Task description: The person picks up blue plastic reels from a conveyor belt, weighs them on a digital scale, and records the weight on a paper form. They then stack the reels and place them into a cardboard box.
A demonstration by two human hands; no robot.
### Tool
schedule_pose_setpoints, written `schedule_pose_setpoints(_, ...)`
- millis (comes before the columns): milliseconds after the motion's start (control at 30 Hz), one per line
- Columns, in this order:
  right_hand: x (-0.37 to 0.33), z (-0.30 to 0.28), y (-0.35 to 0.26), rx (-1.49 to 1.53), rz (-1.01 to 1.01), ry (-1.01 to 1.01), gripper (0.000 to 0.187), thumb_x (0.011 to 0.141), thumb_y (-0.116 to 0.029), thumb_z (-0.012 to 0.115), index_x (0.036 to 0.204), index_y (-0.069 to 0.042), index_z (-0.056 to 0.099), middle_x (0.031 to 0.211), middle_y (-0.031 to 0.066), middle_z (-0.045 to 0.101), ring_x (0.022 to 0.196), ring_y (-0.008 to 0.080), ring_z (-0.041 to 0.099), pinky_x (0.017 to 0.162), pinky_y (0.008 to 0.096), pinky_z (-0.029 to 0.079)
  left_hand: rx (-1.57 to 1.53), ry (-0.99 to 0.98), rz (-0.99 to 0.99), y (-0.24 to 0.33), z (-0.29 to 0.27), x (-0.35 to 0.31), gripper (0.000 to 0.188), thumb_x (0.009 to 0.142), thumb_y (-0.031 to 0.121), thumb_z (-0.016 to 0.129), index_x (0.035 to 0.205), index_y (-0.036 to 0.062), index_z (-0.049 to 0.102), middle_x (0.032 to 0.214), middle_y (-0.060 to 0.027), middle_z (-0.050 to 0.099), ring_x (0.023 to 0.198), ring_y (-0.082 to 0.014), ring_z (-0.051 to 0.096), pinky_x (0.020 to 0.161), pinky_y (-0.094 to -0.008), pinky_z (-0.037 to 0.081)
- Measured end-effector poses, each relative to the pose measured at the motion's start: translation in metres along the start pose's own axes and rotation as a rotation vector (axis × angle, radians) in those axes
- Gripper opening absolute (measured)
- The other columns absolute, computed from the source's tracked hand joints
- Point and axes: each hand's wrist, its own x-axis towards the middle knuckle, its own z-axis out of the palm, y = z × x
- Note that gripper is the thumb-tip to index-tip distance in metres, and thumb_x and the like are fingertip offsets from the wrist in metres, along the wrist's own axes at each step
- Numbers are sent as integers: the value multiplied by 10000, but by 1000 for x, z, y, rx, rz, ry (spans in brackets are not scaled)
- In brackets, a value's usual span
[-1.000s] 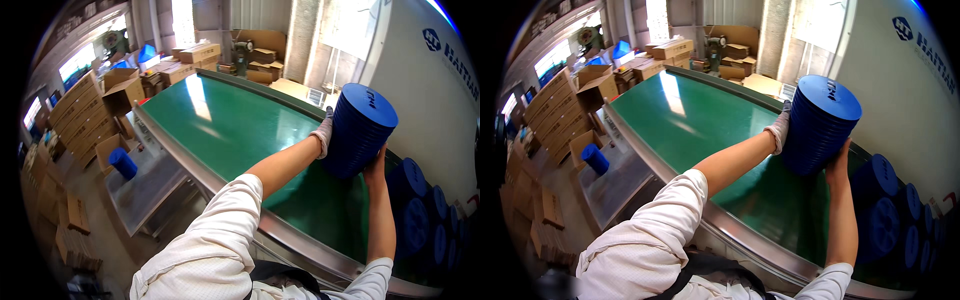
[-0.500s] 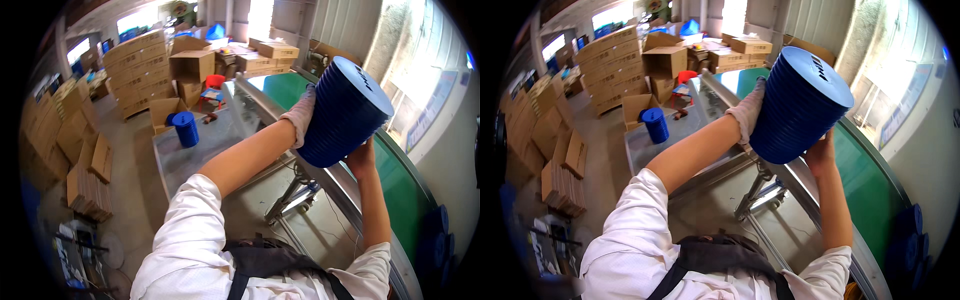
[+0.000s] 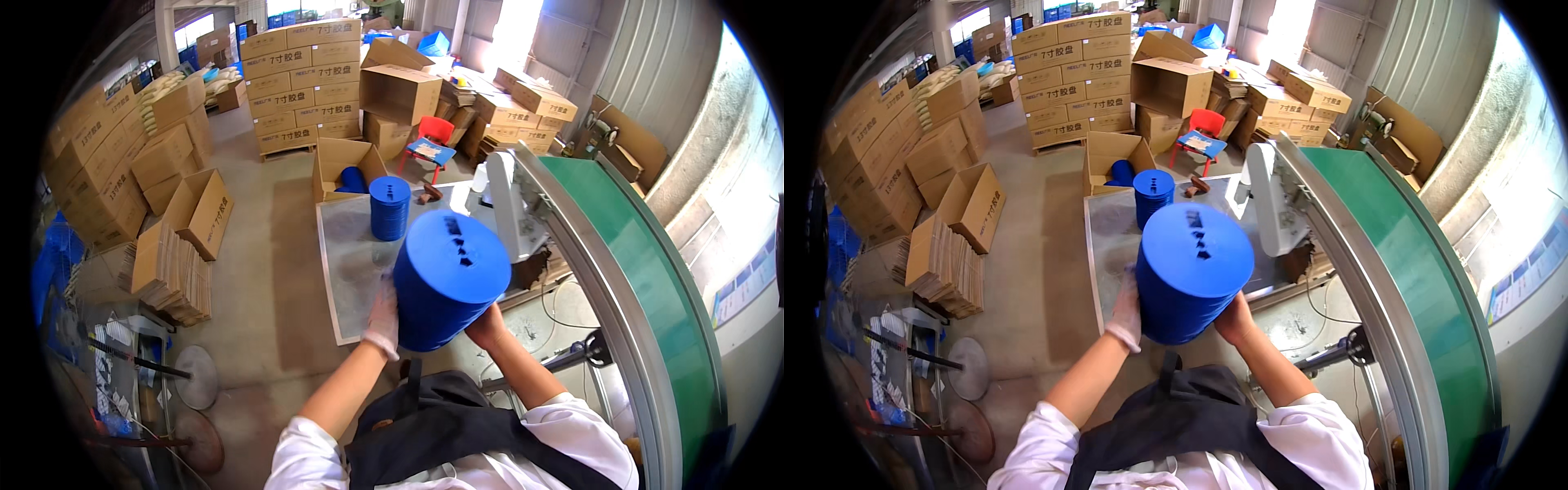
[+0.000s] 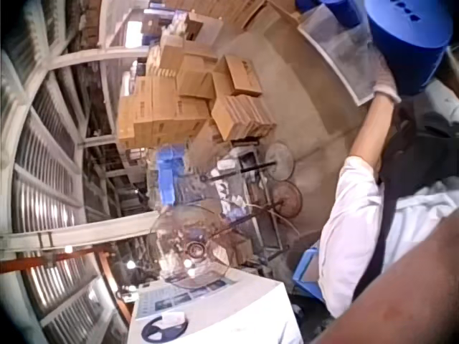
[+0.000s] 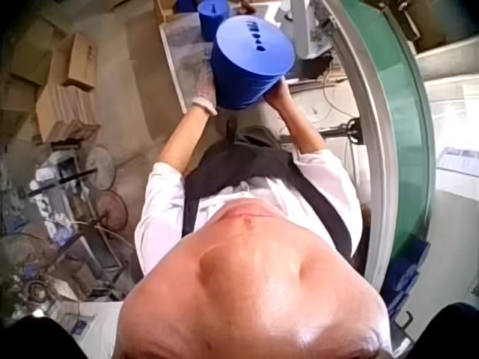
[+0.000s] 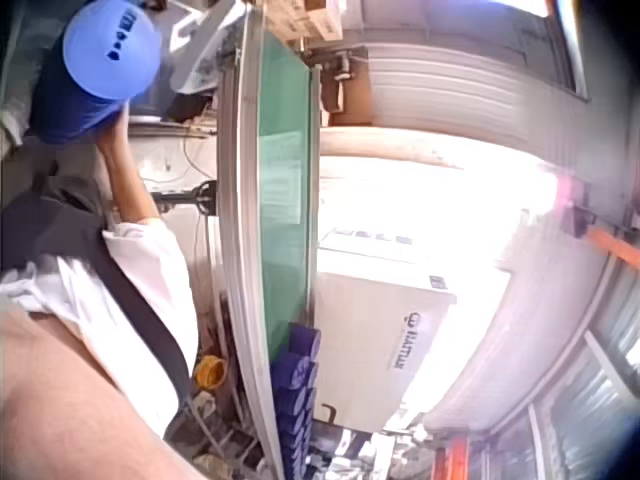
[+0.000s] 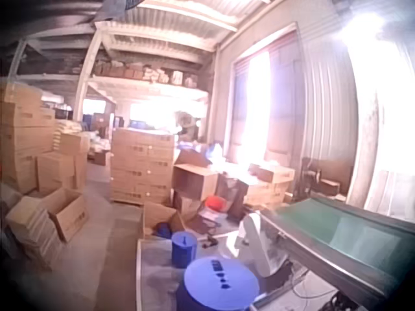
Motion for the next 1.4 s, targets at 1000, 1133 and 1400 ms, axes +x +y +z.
schedule_pose_setpoints(1000,541,-11,271,65,294,339,508,909,-417,485,1249,-40,498,1203,91,553,1097,210,519,951,349,411,-268,124,-177,-33,-427,452,778,817,655,514,1277,29,463,1200,-92,545,1108,-201,517,968,-360,422)
schedule_pose_setpoints(1133,596,-38,305,87,232,426,523,908,-426,483,1260,-39,490,1224,95,542,1119,214,508,967,352,398,-241,45,-224,-36,-458,519,775,827,642,511,1296,27,451,1240,-92,524,1132,-203,499,992,-367,399)
schedule_pose_setpoints(1400,677,-88,337,88,117,497,553,907,-444,479,1282,-38,475,1267,103,520,1164,222,485,998,357,373,-226,-6,-260,-83,-519,624,675,851,591,524,1267,63,467,1214,-66,524,1108,-208,502,973,-361,419)
